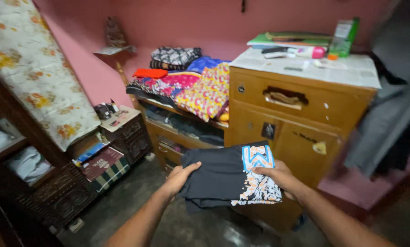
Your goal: The person folds a black shirt with a tiger graphic on a bed, smooths it out, and then carries it across the room to place it on a stack of other garments.
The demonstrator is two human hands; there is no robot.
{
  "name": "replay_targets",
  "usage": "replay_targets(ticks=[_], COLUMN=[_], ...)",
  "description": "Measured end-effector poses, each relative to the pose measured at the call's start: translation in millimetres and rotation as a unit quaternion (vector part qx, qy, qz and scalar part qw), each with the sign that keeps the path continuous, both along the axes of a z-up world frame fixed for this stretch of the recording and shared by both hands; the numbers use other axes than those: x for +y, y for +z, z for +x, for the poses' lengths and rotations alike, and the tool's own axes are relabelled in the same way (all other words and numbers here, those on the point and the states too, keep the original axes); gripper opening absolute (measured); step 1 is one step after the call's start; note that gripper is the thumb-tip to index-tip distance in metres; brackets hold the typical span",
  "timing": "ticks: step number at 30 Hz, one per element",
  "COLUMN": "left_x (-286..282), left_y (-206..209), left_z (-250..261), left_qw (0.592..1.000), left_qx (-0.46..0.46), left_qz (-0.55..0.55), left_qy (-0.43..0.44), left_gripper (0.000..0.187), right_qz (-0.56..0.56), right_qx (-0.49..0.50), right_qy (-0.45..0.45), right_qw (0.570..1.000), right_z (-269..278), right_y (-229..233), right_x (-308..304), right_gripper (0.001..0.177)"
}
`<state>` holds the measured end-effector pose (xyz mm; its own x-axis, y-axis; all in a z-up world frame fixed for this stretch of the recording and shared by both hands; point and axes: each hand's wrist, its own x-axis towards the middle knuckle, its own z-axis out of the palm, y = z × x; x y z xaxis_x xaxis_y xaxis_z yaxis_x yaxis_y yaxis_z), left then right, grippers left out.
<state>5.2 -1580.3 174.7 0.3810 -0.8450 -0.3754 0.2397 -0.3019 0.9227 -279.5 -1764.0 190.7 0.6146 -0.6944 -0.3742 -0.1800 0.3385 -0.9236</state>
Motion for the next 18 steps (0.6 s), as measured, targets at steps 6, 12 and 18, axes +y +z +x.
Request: replay_targets(ticks=[6,12,18], left_x=[-37,-56,-69], left_y=[11,26,23], left_z=[36,54,83], left_qw=[0.997,0.993,0.988], left_qx=[-0.046,-0.038,-0.056], left_qz=[0.005,0.043,0.037], left_qy=[0.059,0.108,0.136], left_gripper=[0.058,0.061,0.065], right_qz=[-0.011,-0.03,-0.023], right_qx=[-0.041,-0.029,-0.001], right_qy=[0.082,0.126,0.15], right_qw=[0.996,0.991,0.988], right_z=[57,96,129], right_y=[8,13,22], right_x=[-67,-105,-122], right_gripper=[0.03,0.031,0.031])
